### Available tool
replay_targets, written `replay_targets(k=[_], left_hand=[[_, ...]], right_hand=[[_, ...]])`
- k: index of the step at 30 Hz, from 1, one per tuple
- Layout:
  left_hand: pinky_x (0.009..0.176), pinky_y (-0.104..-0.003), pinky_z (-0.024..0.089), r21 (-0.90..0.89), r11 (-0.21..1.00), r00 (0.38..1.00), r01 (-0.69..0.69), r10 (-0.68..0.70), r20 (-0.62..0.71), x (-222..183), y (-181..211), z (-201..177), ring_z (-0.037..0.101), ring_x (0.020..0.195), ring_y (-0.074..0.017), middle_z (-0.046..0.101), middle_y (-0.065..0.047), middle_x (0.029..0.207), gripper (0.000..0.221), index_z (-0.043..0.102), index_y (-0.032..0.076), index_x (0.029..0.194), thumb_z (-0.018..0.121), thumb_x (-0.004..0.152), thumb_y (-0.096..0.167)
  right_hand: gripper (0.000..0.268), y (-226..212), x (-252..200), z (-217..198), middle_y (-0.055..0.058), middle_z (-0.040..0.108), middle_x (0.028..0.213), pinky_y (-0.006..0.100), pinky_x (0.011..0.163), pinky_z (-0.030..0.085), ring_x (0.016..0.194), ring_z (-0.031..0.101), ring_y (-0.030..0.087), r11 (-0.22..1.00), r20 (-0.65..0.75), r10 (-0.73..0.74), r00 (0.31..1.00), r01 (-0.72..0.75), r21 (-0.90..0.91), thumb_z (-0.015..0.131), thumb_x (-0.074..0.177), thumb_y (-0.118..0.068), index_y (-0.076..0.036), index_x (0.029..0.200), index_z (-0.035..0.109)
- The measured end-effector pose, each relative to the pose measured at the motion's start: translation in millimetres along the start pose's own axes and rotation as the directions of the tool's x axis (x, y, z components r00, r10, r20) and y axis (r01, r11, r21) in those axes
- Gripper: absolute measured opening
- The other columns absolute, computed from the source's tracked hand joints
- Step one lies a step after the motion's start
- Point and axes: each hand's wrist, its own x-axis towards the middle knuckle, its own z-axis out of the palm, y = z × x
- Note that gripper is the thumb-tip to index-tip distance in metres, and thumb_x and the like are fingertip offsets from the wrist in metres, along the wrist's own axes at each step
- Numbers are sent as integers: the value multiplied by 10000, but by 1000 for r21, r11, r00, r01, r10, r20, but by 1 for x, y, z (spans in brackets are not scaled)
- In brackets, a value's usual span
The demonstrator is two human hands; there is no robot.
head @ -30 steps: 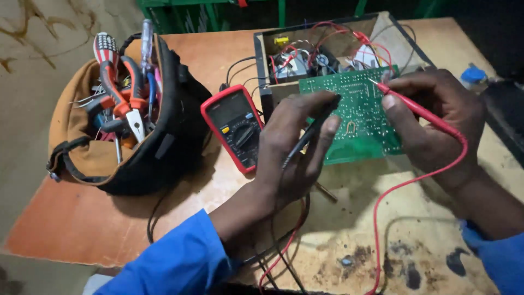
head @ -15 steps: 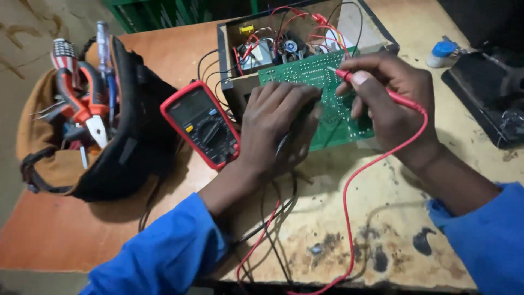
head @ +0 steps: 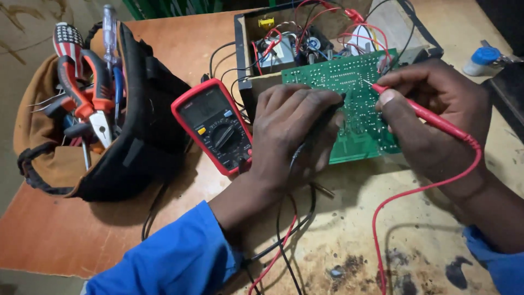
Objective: Using a digital multimeter to test various points on a printed circuit board for diagnostic purposes.
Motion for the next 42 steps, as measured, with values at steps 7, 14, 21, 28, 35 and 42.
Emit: replay_targets(k=[7,14,21,28,35,42], left_hand=[[936,-413,412,-40,999,999,34,-34,-20,3,5,-9,656,985,-269,720,-43,1024,52,608,104,999,609,962,140],[932,-414,458,-7,1000,999,-19,19,-37,-1,1,-8,660,989,-286,725,-66,1068,99,630,73,1054,612,979,137],[912,-444,438,-55,997,998,-54,56,30,-2,4,-8,628,1002,-318,708,-98,1046,129,637,48,1047,557,998,136],[922,-444,458,-58,997,998,-53,56,35,-4,1,-4,632,1024,-313,718,-86,1072,114,649,57,1075,599,1003,130],[911,-437,448,-48,998,998,-50,52,43,-4,2,-6,617,1003,-314,699,-86,1029,127,634,59,1061,560,1028,158],[906,-440,454,-46,998,998,-46,48,41,-6,0,-5,619,1017,-321,696,-88,1039,130,628,64,1070,550,1027,158]], right_hand=[[106,-9,-2,6,118,710,999,240,724,503,808,615,132,998,18,70,997,-70,1,714,1010,13,42,1112,712],[102,-11,-5,3,109,700,886,253,633,449,688,570,136,993,88,-9,996,19,-115,747,992,-18,37,1078,750],[46,-1,-2,0,127,698,901,262,661,506,742,621,161,995,61,89,994,-86,-46,714,1006,25,38,1050,711],[41,7,3,-2,160,708,871,270,641,562,724,679,186,996,84,88,993,-89,4,709,1027,26,59,1052,707],[45,5,3,-1,150,716,888,250,646,556,735,681,173,995,104,101,989,-102,7,702,1019,26,53,1053,715],[48,3,3,0,159,709,883,257,661,557,741,675,181,993,114,110,987,-113,24,692,1035,40,66,1073,705]])
